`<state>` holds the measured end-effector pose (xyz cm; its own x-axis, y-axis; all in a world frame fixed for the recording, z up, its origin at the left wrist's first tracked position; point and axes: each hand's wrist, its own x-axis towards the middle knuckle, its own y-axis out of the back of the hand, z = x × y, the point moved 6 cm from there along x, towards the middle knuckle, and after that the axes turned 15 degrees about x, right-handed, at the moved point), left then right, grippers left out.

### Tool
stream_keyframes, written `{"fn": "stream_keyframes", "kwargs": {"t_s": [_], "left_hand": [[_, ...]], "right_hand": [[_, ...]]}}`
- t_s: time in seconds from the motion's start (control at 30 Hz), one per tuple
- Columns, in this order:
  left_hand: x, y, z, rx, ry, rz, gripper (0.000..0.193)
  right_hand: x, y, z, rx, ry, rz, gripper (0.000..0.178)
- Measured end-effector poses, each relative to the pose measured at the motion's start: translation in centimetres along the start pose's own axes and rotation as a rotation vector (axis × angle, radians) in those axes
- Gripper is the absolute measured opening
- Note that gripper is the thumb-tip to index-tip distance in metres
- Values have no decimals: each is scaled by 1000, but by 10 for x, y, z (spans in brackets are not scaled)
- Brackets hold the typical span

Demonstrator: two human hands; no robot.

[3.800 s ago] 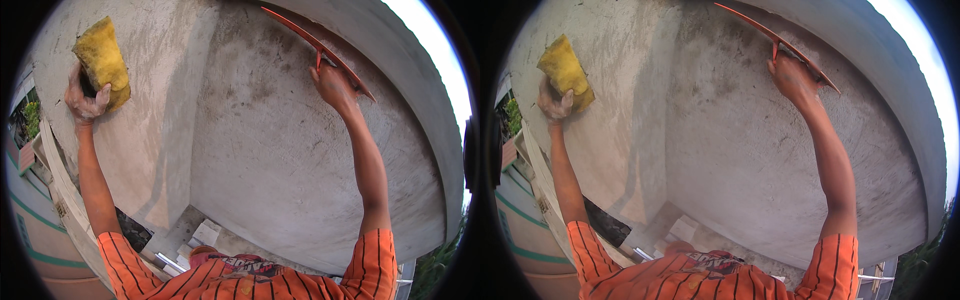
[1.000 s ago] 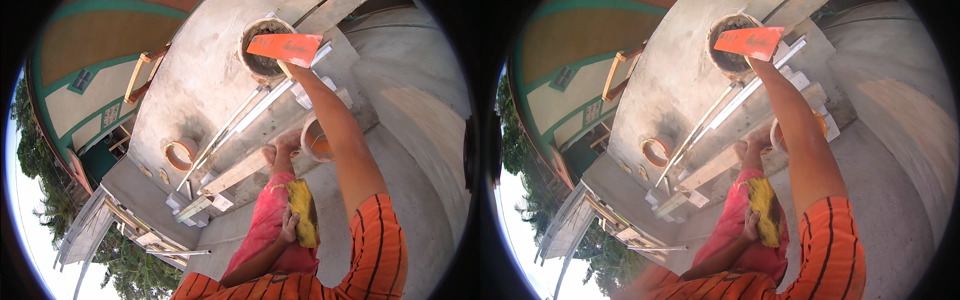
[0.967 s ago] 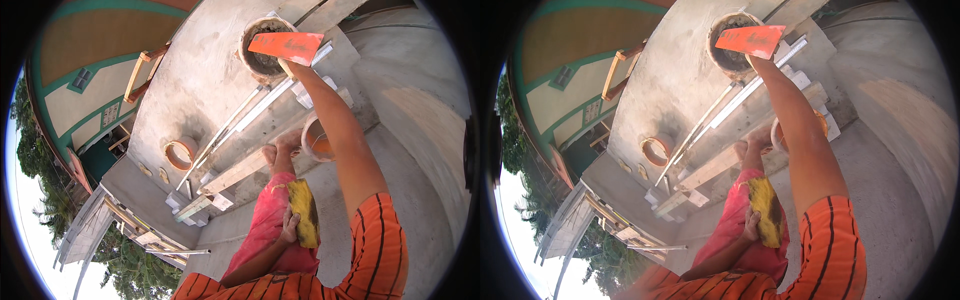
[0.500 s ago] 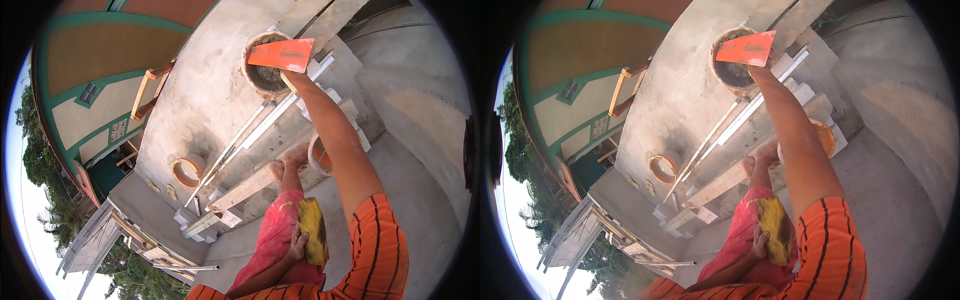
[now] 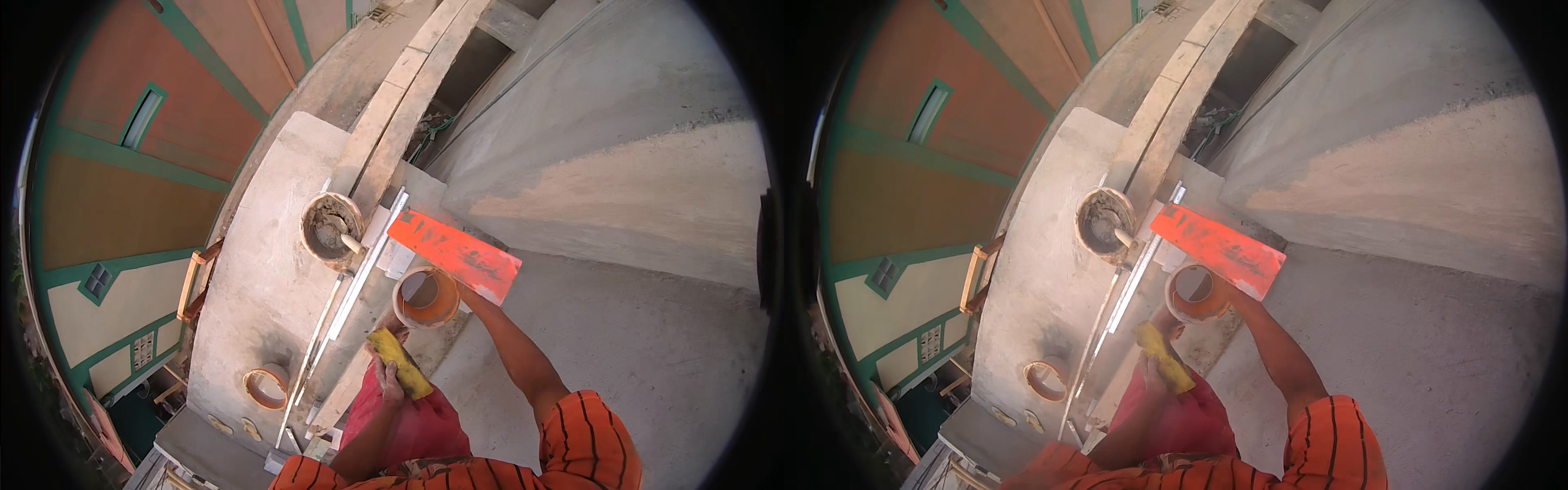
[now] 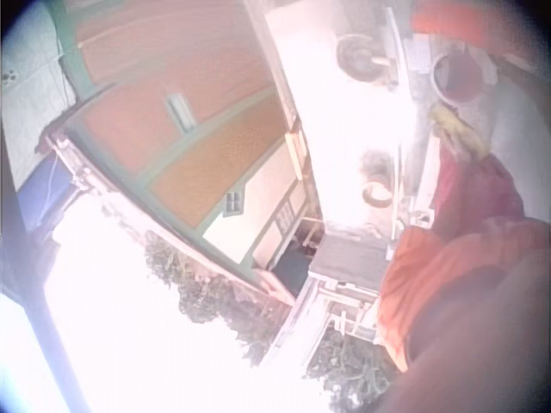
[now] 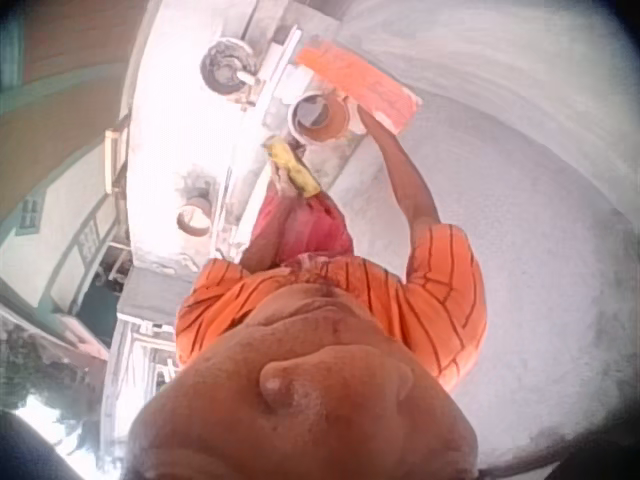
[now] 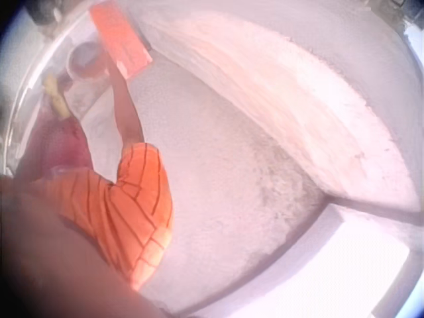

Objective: The person smooths a concrete wall using a red trowel and a yellow sponge. They repeatedly dip the sponge into a bucket of water and wipe the wall surface while using the trowel to level the cement.

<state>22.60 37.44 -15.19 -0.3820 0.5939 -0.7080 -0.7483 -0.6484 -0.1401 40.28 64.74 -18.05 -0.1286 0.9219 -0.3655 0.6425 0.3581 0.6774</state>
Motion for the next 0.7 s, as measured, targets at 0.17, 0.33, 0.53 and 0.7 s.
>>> {"fn": "stream_keyframes", "kwargs": {"t_s": [0.17, 0.33, 0.53, 0.7], "left_hand": [[-38, -155, 194, -20, -145, -349, 54], [-128, -359, 402, 130, -1168, -716, 60], [-313, -534, 582, -148, -1763, -1028, 66], [-396, -608, 646, -289, -1947, -958, 58]], "right_hand": [[-163, 274, -57, -7, -120, 380, 31], [-337, 471, -165, -169, -166, 737, 30], [-504, 598, -345, -1249, -295, 1178, 23], [-580, 635, -344, -1317, -458, 1264, 17]]}}
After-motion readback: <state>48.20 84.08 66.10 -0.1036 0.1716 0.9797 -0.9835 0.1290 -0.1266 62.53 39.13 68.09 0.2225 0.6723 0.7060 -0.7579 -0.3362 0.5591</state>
